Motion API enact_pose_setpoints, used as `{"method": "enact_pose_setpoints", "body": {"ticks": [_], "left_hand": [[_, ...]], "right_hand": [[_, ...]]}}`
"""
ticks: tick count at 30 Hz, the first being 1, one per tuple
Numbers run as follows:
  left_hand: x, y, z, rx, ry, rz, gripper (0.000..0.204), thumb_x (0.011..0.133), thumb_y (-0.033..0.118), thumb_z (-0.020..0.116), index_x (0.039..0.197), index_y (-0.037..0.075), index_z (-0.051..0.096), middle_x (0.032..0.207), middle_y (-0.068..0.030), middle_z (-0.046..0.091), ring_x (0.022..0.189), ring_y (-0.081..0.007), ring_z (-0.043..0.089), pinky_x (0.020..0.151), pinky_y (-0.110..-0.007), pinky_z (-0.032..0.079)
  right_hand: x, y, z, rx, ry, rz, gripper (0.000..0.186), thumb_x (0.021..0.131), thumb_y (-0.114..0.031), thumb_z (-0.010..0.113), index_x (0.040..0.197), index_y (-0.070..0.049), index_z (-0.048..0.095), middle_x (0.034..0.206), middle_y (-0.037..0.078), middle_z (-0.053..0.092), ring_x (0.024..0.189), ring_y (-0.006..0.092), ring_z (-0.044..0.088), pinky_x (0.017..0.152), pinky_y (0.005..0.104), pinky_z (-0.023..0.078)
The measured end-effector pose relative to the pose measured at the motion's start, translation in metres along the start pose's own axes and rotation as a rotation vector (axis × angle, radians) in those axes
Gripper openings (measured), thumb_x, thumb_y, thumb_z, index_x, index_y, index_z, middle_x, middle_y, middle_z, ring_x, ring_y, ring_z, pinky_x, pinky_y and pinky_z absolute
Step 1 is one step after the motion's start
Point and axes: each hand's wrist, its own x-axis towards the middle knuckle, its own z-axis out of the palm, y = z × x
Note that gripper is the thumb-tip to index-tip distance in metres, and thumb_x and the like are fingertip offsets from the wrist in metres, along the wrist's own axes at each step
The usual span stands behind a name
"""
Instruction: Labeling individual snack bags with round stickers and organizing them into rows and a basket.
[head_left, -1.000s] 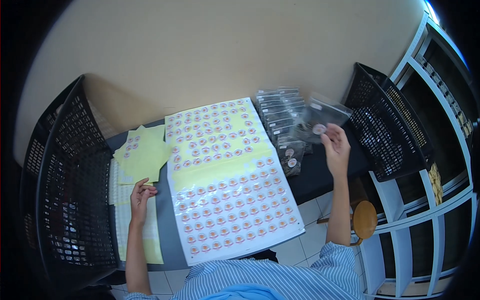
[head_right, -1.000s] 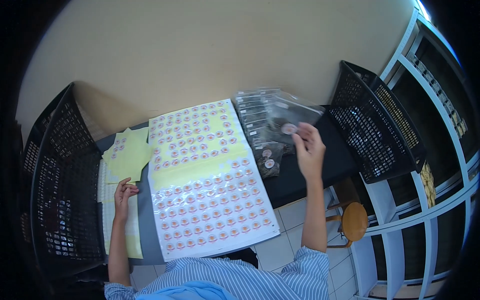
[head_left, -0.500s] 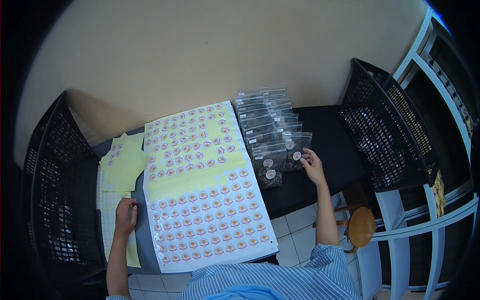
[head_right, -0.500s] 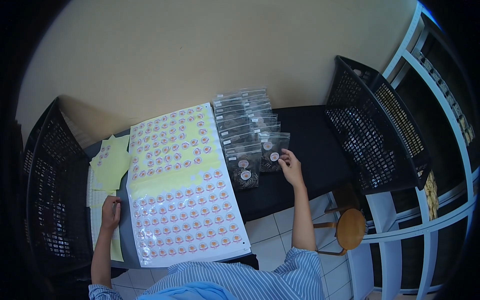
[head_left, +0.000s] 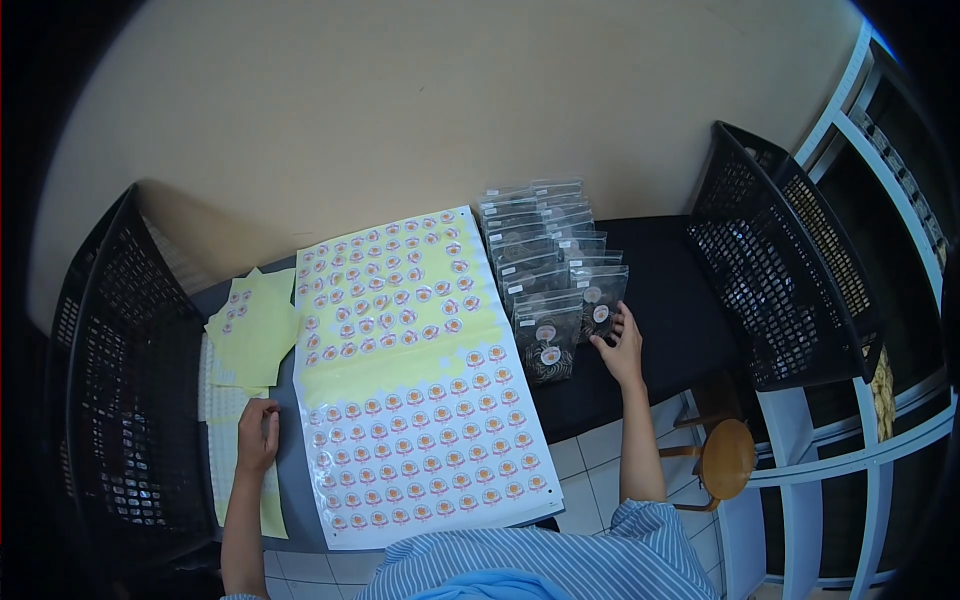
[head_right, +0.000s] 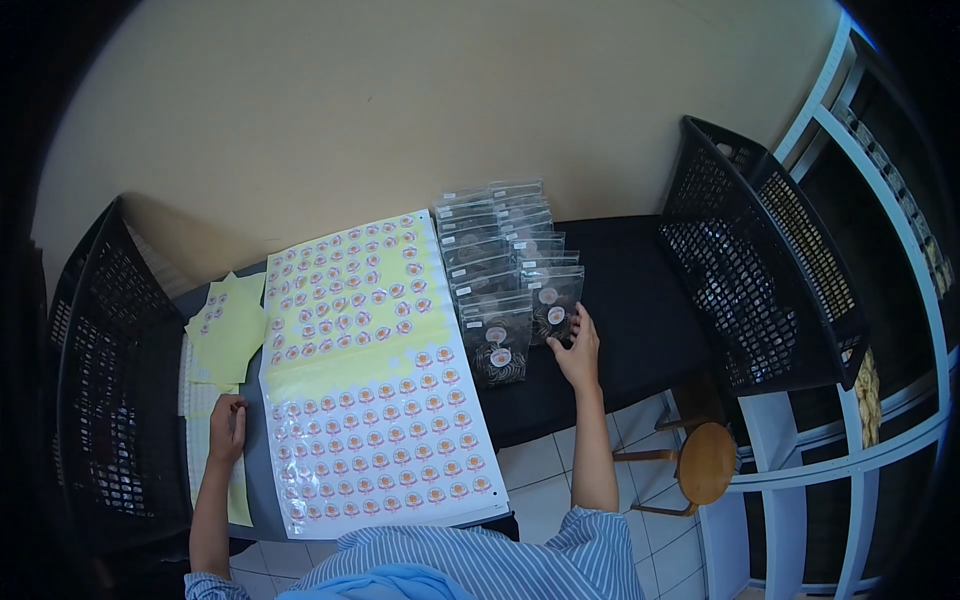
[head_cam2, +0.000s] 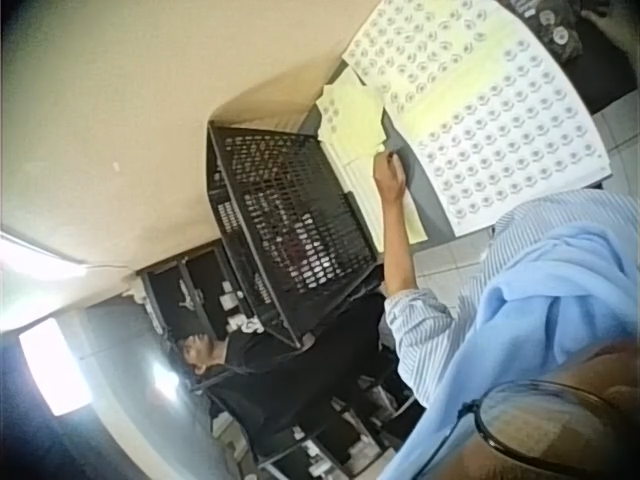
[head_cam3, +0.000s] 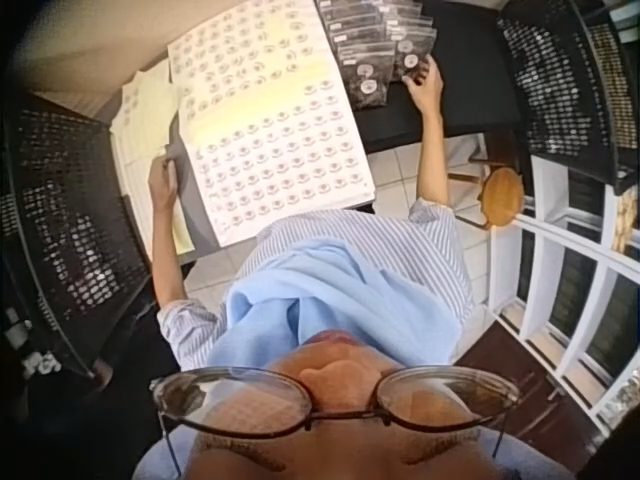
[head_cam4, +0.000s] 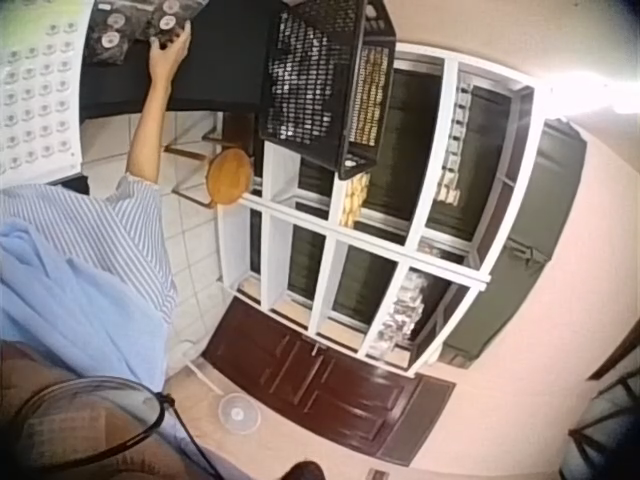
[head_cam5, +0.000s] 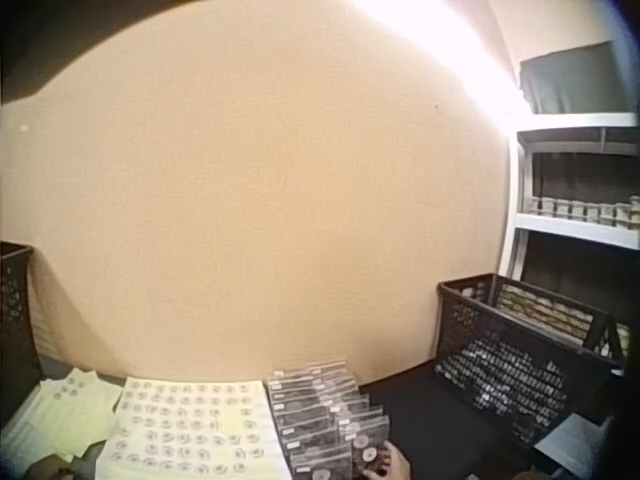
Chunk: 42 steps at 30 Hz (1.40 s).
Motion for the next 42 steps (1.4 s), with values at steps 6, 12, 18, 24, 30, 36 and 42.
{"method": "enact_pose_setpoints", "body": {"ticks": [6,12,18,24,30,36,42], "left_hand": [[0.007,0.007,0.001,0.019,0.018,0.004,0.012,0.075,-0.003,0.051,0.086,-0.003,0.051,0.078,-0.0146,0.052,0.071,-0.0258,0.052,0.066,-0.031,0.042],[0.017,0.027,-0.024,0.189,-0.108,0.084,0.015,0.072,0.004,0.059,0.086,0.001,0.054,0.077,-0.0126,0.056,0.073,-0.0286,0.055,0.066,-0.036,0.044],[-0.014,0.100,-0.095,0.243,0.193,0.351,0.021,0.065,0.001,0.065,0.084,0.003,0.056,0.075,-0.0081,0.059,0.071,-0.0232,0.058,0.058,-0.032,0.045],[-0.110,0.147,-0.198,0.720,0.733,0.384,0.010,0.085,0.018,0.049,0.091,0.021,0.041,0.067,0.0036,0.040,0.065,-0.0125,0.041,0.061,-0.029,0.035],[-0.197,0.158,-0.357,1.926,0.893,-0.198,0.026,0.078,-0.006,0.052,0.103,0.000,0.052,0.101,-0.0086,0.057,0.093,-0.0189,0.055,0.083,-0.025,0.045],[-0.099,0.073,-0.426,0.864,0.713,-0.153,0.037,0.082,0.011,0.052,0.118,0.007,0.044,0.105,-0.0053,0.049,0.093,-0.0140,0.049,0.082,-0.027,0.041],[-0.057,-0.018,-0.471,0.762,-0.162,-0.449,0.045,0.077,0.016,0.058,0.117,0.003,0.041,0.107,-0.0104,0.050,0.099,-0.0213,0.049,0.082,-0.033,0.041]], "right_hand": [[-0.005,0.011,0.001,-0.092,0.001,-0.066,0.078,0.061,-0.002,0.069,0.128,-0.002,0.029,0.110,0.019,0.050,0.100,0.0284,0.052,0.084,0.0346,0.045],[-0.007,0.017,0.003,-0.188,0.024,-0.096,0.083,0.056,-0.010,0.070,0.127,0.002,0.028,0.112,0.020,0.049,0.106,0.0313,0.047,0.091,0.0364,0.038],[-0.042,-0.115,-0.001,-0.282,0.283,-0.319,0.067,0.064,0.005,0.061,0.125,0.001,0.034,0.119,0.017,0.042,0.115,0.0291,0.039,0.099,0.0358,0.026],[-0.088,-0.233,0.066,-0.149,-0.214,-0.486,0.054,0.062,0.005,0.060,0.113,0.003,0.044,0.110,0.018,0.047,0.108,0.0326,0.043,0.094,0.0366,0.031],[-0.167,-0.305,0.165,-0.202,-0.970,-0.850,0.054,0.064,-0.012,0.066,0.114,-0.003,0.047,0.121,0.018,0.040,0.115,0.0353,0.036,0.098,0.0478,0.025],[-0.219,-0.307,0.209,-0.365,-1.119,-0.934,0.051,0.069,-0.018,0.064,0.115,-0.003,0.047,0.119,0.018,0.043,0.119,0.0343,0.032,0.101,0.0518,0.016],[-0.246,-0.312,0.224,-0.438,-0.949,-0.881,0.048,0.073,-0.014,0.059,0.116,0.001,0.045,0.111,0.016,0.047,0.118,0.0330,0.034,0.102,0.0528,0.011]]}}
